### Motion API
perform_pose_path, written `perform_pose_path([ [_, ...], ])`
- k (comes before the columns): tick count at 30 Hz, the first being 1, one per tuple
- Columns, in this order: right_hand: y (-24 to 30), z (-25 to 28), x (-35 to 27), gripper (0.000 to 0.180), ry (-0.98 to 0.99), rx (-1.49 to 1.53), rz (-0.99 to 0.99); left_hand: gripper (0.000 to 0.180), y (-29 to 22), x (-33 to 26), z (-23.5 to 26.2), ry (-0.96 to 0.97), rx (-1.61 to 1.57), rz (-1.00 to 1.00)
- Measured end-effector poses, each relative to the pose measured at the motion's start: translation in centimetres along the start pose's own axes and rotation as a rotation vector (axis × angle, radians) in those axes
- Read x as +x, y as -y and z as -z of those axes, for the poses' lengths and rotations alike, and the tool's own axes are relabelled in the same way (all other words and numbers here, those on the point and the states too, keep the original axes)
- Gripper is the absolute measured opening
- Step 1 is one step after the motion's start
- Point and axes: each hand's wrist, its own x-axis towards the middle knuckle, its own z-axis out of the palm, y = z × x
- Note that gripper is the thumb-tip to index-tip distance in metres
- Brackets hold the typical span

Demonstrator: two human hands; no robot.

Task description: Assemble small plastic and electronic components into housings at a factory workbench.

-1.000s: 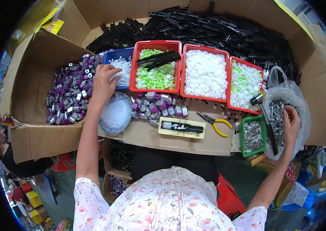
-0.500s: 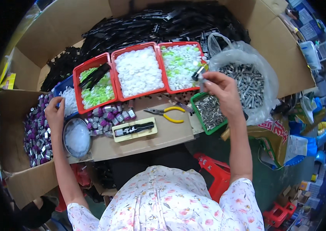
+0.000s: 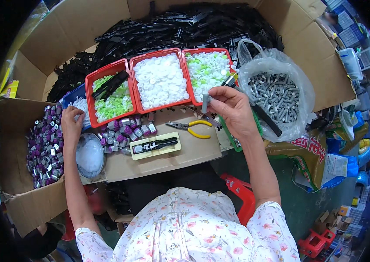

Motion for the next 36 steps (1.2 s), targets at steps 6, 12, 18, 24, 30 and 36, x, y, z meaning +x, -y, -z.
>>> perform_pose_path([
  [6, 0.1, -1.4, -0.5, 0.025, 0.004, -0.229, 0.080, 0.013, -0.9, -0.1, 0.7, -0.023, 0.049, -0.003],
  [12, 0.5, -2.8, -1.3, 0.022, -0.024, -0.469, 0.149, 0.011, -0.3, 0.1, 0.6, 0.009, 0.075, 0.000],
  [18, 0.1, -2.2, -1.9, 0.019, -0.011, -0.588, 0.154, 0.011, -1.2, 0.2, 0.7, 0.004, 0.024, 0.003],
  [24, 0.0, -2.6, -2.1, 0.018, 0.026, -0.636, 0.163, 0.011, -0.7, 0.3, 1.1, 0.093, 0.034, 0.000],
  [30, -0.5, -3.4, -1.9, 0.019, 0.013, -0.564, 0.124, 0.012, -0.5, 0.5, 1.9, -0.051, -0.091, 0.037],
  [36, -1.0, -4.0, -2.0, 0.018, -0.006, -0.493, 0.103, 0.017, -0.5, 0.6, 2.2, -0.106, -0.253, 0.188],
])
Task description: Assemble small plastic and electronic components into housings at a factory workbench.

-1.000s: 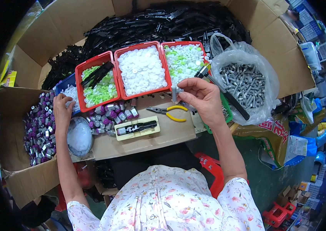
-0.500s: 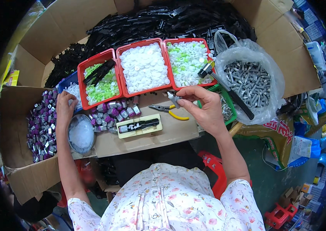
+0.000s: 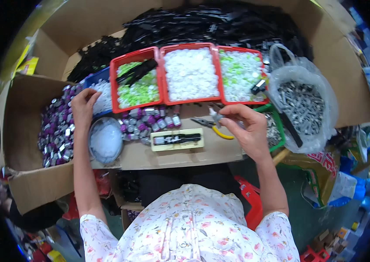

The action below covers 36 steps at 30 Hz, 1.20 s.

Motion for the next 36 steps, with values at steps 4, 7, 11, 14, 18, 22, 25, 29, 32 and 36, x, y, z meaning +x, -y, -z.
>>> perform_pose_path([
  [4, -0.1, 0.2, -0.3, 0.017, 0.023, -0.020, 0.003, 0.017, 0.1, 0.2, -0.8, 0.010, -0.156, 0.135],
  [7, -0.6, 0.5, -0.4, 0.017, 0.020, -0.002, -0.005, 0.016, 0.1, 0.0, -0.4, 0.018, -0.325, 0.209],
  [11, -1.2, 0.6, -0.5, 0.017, 0.007, 0.019, -0.014, 0.014, -0.7, -1.1, 1.0, 0.031, -0.537, 0.305],
  [14, -1.3, 0.5, -0.5, 0.017, 0.007, 0.007, -0.018, 0.016, -0.9, -2.8, 2.0, 0.020, -0.646, 0.281],
  [18, -1.5, 0.3, -0.5, 0.017, 0.016, -0.002, -0.031, 0.014, -1.8, -5.6, 2.7, 0.071, -0.311, 0.099],
  [22, -1.3, -0.2, -0.4, 0.017, 0.031, -0.001, -0.028, 0.010, -2.4, -7.6, 2.4, 0.042, -0.059, -0.106],
  [25, -0.9, -0.6, -0.4, 0.017, 0.051, -0.002, -0.011, 0.009, -2.9, -8.5, 2.1, 0.083, -0.019, -0.122],
  [29, -0.5, -0.9, -0.4, 0.016, 0.068, -0.021, 0.006, 0.010, -2.7, -9.1, 2.2, 0.077, 0.016, -0.128],
  [32, -0.4, -1.0, -0.5, 0.016, 0.068, -0.007, 0.016, 0.010, -3.5, -9.0, 3.1, -0.019, -0.023, -0.129],
  [36, -0.4, -1.6, -0.6, 0.018, 0.092, 0.072, -0.034, 0.009, -5.3, -9.8, 3.4, -0.107, -0.171, -0.004],
])
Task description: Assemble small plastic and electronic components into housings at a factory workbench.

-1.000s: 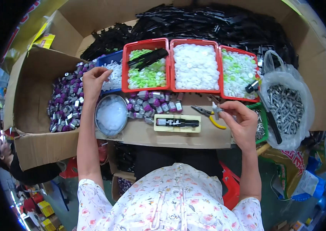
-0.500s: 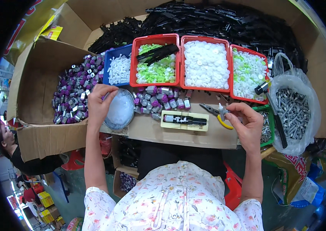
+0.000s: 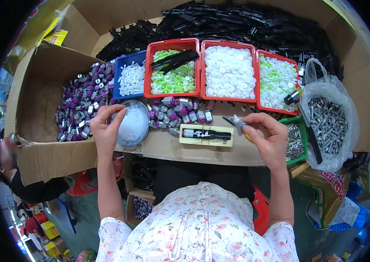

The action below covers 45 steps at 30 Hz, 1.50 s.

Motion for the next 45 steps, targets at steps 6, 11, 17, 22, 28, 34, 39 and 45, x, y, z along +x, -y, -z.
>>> perform_pose_path([
  [6, -1.3, -2.3, 0.5, 0.020, -0.006, 0.426, -0.106, 0.010, -3.7, -2.3, -2.7, -0.021, -0.536, 0.449],
  [11, -2.7, -3.0, 0.1, 0.022, -0.037, 0.620, -0.139, 0.012, -6.5, -3.8, -5.3, 0.045, -0.661, 0.483],
  [17, -3.3, -3.5, -0.5, 0.021, -0.034, 0.750, -0.180, 0.013, -8.9, -5.3, -7.8, 0.100, -0.787, 0.504],
  [22, -3.7, -4.6, -0.9, 0.022, -0.069, 0.838, -0.228, 0.015, -9.4, -6.7, -9.4, 0.085, -0.885, 0.475],
  [28, -3.9, -5.7, -1.3, 0.022, -0.144, 0.786, -0.192, 0.016, -9.5, -7.7, -9.8, 0.056, -0.854, 0.423],
  [34, -4.1, -6.6, -1.5, 0.020, -0.183, 0.737, -0.142, 0.016, -9.6, -8.1, -10.0, 0.028, -0.863, 0.440],
  [39, -4.0, -6.8, -1.7, 0.019, -0.214, 0.796, -0.125, 0.016, -9.6, -8.2, -10.4, 0.032, -0.863, 0.426],
  [45, -4.4, -7.0, -2.1, 0.019, -0.205, 0.813, -0.106, 0.015, -10.0, -8.3, -10.9, 0.018, -0.915, 0.470],
])
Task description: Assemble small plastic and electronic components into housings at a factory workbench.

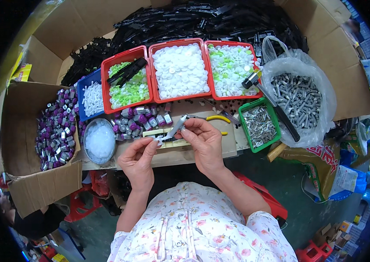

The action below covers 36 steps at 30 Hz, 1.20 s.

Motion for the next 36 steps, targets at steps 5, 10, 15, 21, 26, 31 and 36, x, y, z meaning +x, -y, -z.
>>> perform_pose_path([
  [5, 0.0, -0.2, -0.5, 0.020, -0.007, -0.046, 0.045, 0.013, -0.5, 0.1, -0.5, -0.007, -0.143, 0.144],
  [10, 0.0, -0.5, -1.0, 0.019, 0.018, -0.128, 0.065, 0.013, 0.0, 0.4, -0.1, -0.003, -0.242, 0.204],
  [15, 0.1, -0.4, -1.3, 0.021, 0.028, -0.126, -0.066, 0.013, -0.2, 0.4, -0.1, 0.000, -0.207, 0.204],
  [21, 2.6, 0.3, -1.0, 0.043, 0.135, -0.983, 0.333, 0.012, -0.6, 0.8, 0.6, -0.020, -0.170, 0.217],
  [26, 3.9, 0.2, 0.6, 0.045, 0.379, -1.232, 0.633, 0.014, -0.5, 0.9, 0.6, 0.009, -0.199, 0.326],
  [31, 3.9, 0.8, 0.7, 0.036, 0.481, -1.365, 0.696, 0.013, -0.4, 1.1, 0.5, 0.048, -0.183, 0.354],
  [36, 3.8, 1.3, 1.0, 0.025, 0.505, -1.253, 0.621, 0.017, -0.3, 1.2, 0.5, 0.084, -0.103, 0.336],
])
